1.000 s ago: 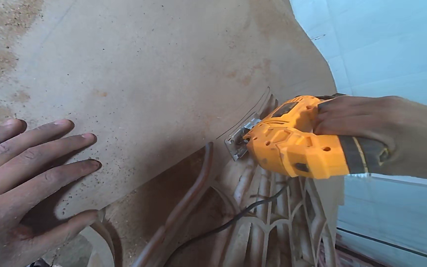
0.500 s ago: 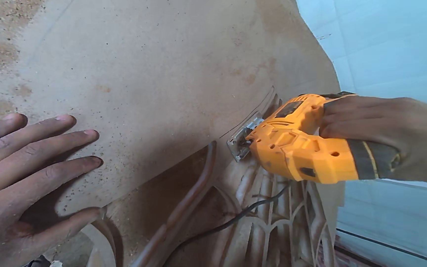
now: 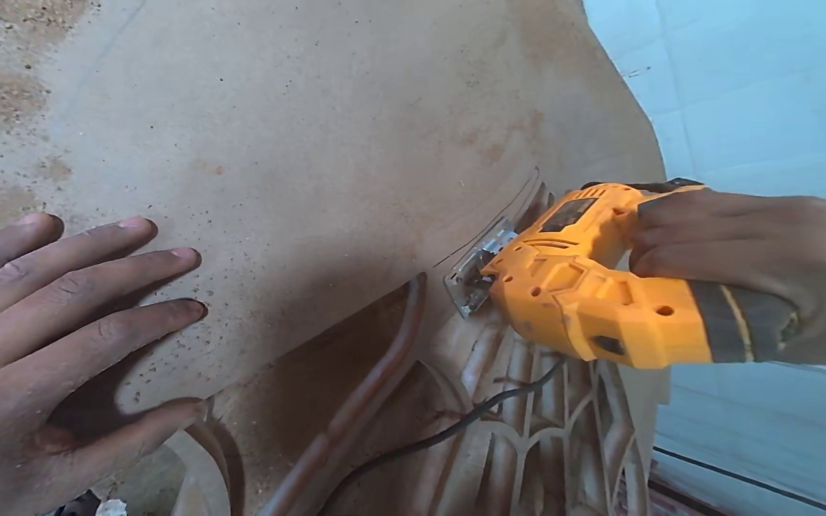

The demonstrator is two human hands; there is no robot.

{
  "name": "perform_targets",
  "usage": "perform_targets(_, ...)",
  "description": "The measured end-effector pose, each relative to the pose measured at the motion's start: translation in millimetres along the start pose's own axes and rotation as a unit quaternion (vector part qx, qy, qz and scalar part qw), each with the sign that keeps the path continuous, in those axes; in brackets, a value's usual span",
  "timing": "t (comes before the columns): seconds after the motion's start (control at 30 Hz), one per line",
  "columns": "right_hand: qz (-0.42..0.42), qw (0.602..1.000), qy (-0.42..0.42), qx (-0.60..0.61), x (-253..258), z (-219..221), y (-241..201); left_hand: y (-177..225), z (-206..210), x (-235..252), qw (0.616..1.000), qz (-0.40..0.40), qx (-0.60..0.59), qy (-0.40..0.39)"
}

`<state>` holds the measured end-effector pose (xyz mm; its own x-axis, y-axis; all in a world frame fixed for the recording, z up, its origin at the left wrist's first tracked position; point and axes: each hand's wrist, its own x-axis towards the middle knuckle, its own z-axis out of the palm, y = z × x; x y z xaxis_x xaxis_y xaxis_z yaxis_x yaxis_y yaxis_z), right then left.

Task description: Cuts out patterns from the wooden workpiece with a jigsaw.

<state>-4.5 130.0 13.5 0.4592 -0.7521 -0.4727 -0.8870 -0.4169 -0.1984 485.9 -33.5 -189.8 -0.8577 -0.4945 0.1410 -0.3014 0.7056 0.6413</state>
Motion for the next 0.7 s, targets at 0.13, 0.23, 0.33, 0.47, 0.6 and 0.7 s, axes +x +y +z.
perform_targets(0.13,-0.008,1.000,0.010,0.001,-0.6,2.0,-0.6,-0.7,0.3,0.2,1.000,0.004,0.002,0.001)
perform_targets(0.23,-0.016,1.000,0.009,-0.001,-0.5,2.7,-0.1,-1.0,0.9,0.1,1.000,0.006,-0.001,0.007)
perform_targets(0.33,-0.019,1.000,0.008,-0.003,-0.1,2.4,-0.6,-1.0,1.1,0.2,1.000,0.006,-0.001,0.005)
perform_targets(0.47,-0.020,1.000,0.001,0.000,2.7,0.6,-3.2,0.1,0.2,0.8,1.000,0.002,-0.003,0.003)
perform_targets(0.6,-0.020,1.000,-0.009,0.006,4.8,-1.1,-5.4,0.1,0.0,0.4,1.000,-0.003,-0.004,0.000)
perform_targets(0.7,-0.017,1.000,-0.015,0.009,5.9,-2.0,-7.4,0.8,-0.3,0.8,1.000,-0.005,-0.002,-0.004)
